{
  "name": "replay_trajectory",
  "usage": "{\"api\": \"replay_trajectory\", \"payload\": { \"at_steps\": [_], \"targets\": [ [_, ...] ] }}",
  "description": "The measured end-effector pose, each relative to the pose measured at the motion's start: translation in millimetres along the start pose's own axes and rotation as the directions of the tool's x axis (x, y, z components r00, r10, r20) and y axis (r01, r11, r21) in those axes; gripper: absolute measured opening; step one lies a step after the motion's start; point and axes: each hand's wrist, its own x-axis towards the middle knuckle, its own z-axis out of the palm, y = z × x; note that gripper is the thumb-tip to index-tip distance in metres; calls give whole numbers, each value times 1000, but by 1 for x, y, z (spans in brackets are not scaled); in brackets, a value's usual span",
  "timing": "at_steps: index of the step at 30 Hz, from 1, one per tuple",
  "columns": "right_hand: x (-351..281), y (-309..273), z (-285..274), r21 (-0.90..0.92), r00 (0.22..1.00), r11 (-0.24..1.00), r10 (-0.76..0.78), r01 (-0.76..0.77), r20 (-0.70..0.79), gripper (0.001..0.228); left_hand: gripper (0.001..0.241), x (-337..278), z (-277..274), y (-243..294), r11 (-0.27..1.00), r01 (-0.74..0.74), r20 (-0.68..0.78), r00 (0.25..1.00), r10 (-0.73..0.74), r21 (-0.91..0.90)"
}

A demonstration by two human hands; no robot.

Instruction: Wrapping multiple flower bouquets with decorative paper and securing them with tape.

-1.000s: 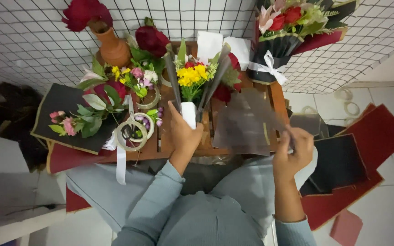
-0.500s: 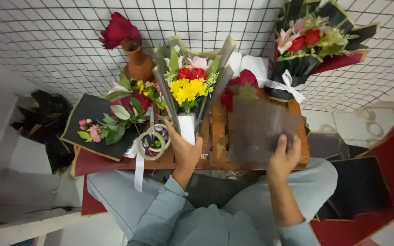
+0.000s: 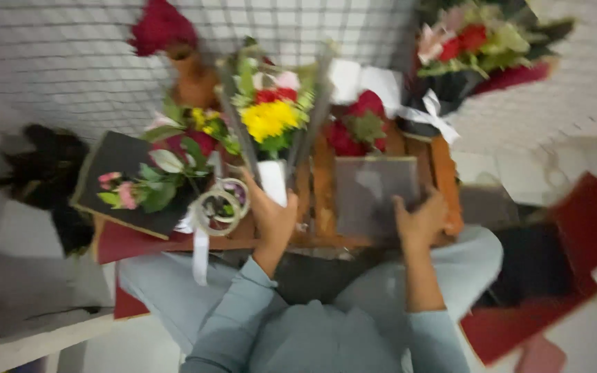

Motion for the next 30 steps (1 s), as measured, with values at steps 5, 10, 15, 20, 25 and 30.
{"api": "replay_trajectory", "payload": {
  "at_steps": [5,10,15,20,25,30],
  "targets": [
    [12,-44,-27,11,964,990,136,-142,228,100,100,4,-1,23,993,72,62,996,-66,-97],
    [21,-44,-17,-5,917,970,229,-241,326,96,101,8,-5,44,994,95,63,994,-91,-52],
    [25,-68,-37,53,885,967,205,-249,418,116,100,6,-14,57,996,84,124,988,-89,43],
    [50,-66,-31,138,876,972,104,-190,470,119,102,2,-12,58,996,24,94,995,-32,90],
    [82,-37,-12,215,843,970,-17,-117,538,116,100,0,-22,59,994,46,131,990,-58,99],
    [83,-17,1,208,850,968,9,-139,527,102,96,-4,-12,50,995,25,81,996,-34,101]
  ]
}}
